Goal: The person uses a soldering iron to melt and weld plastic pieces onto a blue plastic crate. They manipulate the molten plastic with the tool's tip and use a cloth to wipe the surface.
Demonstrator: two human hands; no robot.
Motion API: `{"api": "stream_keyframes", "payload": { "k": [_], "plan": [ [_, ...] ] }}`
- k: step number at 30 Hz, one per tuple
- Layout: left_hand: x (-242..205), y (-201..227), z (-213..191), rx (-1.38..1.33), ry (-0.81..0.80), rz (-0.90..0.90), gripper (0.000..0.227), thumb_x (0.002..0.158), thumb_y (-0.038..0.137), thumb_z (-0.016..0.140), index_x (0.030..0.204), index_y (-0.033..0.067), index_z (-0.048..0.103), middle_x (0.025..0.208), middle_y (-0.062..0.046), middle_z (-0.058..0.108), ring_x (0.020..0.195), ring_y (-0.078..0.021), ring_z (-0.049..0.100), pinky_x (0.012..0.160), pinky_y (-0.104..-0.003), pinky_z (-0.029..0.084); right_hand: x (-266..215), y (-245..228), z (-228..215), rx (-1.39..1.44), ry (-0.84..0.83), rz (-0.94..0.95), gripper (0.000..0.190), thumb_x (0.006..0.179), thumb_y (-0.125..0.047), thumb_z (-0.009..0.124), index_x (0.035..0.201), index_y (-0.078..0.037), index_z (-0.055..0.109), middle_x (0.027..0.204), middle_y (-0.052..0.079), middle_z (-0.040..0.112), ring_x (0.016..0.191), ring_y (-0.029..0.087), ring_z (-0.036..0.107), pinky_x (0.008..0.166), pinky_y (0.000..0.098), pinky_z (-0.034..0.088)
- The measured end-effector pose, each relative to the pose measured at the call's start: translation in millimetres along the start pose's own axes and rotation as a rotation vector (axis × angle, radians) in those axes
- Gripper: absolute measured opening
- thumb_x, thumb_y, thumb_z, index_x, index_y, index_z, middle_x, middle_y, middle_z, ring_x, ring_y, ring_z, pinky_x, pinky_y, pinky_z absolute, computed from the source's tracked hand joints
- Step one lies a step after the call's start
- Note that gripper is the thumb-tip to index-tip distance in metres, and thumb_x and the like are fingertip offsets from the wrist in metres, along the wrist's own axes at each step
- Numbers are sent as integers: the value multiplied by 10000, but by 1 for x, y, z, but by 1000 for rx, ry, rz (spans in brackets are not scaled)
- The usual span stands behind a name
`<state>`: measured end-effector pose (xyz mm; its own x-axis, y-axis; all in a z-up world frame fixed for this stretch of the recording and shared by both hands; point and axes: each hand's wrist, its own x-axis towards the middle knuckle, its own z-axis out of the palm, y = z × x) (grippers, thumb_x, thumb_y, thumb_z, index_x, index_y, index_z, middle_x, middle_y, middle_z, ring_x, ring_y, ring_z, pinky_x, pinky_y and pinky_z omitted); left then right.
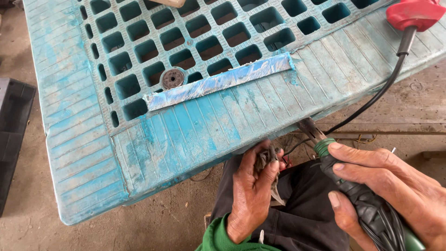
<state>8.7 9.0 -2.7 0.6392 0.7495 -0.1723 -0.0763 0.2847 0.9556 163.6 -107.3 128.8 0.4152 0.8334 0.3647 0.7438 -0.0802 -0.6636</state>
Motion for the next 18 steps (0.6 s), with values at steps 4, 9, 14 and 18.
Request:
{"api": "stream_keyframes", "payload": {
  "k": [4,9,14,18],
  "plan": [
    [-9,-5,13,-304,-200,-95,301,995,67,639,1273,-22,563,1111,-133,691,961,-182,682,871,-359,605,-1,5,1,3,-19,16,322,740,-124,805,1008,-7,670,1184,214,735,932,255,774,796,344,595],
    [-26,6,41,-888,-330,-426,337,1111,275,654,1264,-20,598,1116,-111,691,999,-180,675,900,-327,569,-1,9,1,-9,-1,-44,329,745,-123,777,1020,11,654,1161,228,716,1008,298,758,881,385,590],
    [-20,6,62,-948,-267,-561,393,1051,277,692,1362,55,602,1179,-1,700,1098,-113,649,977,-260,522,-3,15,2,29,-1,-40,338,760,-133,771,1047,6,657,1186,227,717,1020,292,765,893,382,597],
    [-14,9,59,-813,-260,-526,446,1037,266,713,1396,38,580,1125,-31,681,1030,-141,632,925,-273,509,-4,14,3,2,0,-61,347,751,-139,774,1048,0,660,1161,219,720,979,283,770,859,378,607]
  ]
}}
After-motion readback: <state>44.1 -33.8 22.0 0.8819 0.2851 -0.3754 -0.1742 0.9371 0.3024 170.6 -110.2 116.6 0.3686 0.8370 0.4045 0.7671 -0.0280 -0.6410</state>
